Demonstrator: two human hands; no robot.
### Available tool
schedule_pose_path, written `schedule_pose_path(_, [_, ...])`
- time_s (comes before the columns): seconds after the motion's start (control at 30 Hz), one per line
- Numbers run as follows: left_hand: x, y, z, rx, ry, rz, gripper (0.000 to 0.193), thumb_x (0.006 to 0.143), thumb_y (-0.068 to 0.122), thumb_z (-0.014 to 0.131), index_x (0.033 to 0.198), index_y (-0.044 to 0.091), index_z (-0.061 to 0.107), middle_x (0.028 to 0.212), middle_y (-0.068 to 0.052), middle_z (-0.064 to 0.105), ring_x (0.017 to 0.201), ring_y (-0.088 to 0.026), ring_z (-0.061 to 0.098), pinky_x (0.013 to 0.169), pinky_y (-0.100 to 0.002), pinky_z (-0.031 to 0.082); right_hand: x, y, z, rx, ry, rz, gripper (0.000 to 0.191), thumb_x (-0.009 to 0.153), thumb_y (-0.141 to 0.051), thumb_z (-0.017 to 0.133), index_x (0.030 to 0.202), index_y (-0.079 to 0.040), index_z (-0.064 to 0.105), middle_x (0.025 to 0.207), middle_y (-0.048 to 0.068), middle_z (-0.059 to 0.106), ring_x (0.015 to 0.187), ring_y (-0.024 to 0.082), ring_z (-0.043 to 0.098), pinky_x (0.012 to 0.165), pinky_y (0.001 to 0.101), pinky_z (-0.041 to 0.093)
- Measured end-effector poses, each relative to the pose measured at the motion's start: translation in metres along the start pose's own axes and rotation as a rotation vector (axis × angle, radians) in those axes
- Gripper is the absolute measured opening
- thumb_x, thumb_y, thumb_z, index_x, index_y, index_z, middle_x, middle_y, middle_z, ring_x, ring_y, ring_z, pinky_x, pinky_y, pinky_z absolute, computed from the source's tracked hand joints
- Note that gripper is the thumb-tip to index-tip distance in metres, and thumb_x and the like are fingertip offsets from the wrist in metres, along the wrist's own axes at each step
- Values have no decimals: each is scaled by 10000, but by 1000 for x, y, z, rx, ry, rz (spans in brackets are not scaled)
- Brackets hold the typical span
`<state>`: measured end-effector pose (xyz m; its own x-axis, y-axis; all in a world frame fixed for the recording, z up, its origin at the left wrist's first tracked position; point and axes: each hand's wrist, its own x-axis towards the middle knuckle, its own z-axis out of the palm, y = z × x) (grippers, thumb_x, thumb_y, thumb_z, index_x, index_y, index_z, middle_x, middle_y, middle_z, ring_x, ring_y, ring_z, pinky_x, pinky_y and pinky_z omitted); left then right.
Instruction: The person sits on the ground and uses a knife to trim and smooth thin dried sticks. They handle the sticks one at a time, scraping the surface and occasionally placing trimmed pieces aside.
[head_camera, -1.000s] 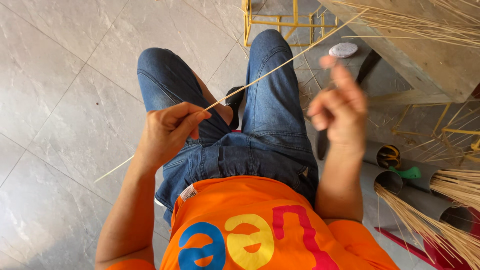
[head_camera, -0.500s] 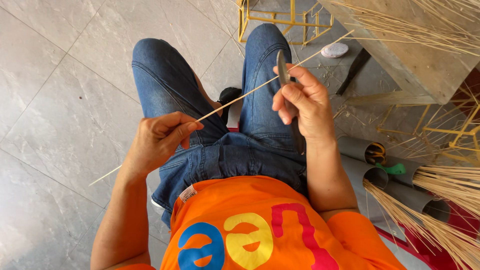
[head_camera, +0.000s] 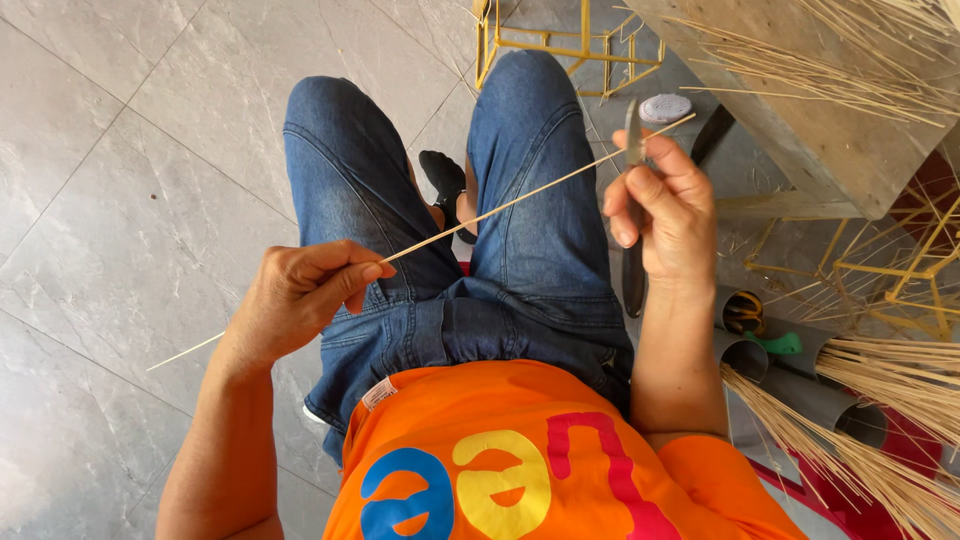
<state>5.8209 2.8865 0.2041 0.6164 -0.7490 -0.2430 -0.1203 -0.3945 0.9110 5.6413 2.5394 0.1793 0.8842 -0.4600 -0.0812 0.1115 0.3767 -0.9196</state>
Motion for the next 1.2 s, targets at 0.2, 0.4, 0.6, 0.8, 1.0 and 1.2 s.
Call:
schedule_pose_path(0.2, [5,-7,-2,24,-53,7,176,958,205,685,933,79,805,568,-3,626,515,-50,565,445,-252,439,-8,4,-28,-32,70,10,320,1071,-129,650,1373,-24,626,841,149,673,549,150,521,494,262,412])
schedule_pose_path(0.4, [16,-24,-27,-57,-17,-3,177,975,197,665,938,77,791,612,18,661,550,-31,596,480,-235,480,-7,-20,-63,-36,332,-84,350,1133,-119,608,1474,-43,605,841,81,654,571,116,519,515,263,398])
schedule_pose_path(0.6, [41,-25,-34,-65,59,9,201,997,200,622,1015,94,791,644,12,687,539,-48,561,485,-244,464,8,-13,-19,-170,158,-8,372,1125,-125,592,1474,2,563,812,104,674,543,117,541,540,256,438])
schedule_pose_path(0.8, [74,-13,-14,-240,-7,38,231,998,195,594,1133,107,760,717,6,733,536,-61,578,498,-238,511,45,28,78,-288,-230,333,525,965,-157,610,1479,-94,526,740,114,713,479,109,573,461,222,483])
schedule_pose_path(1.0, [80,-11,-5,-271,-35,3,211,1002,236,616,1089,96,747,747,-8,740,553,-86,642,510,-251,539,75,45,109,-290,-260,315,390,1004,-161,611,1354,13,608,766,109,694,518,116,584,471,229,478])
schedule_pose_path(1.2, [65,-34,-32,-136,146,-34,214,973,266,655,1033,89,760,747,-16,762,542,-99,663,510,-250,541,103,33,86,-217,-179,144,365,1031,-145,626,1359,13,611,816,122,691,554,140,566,508,240,463])
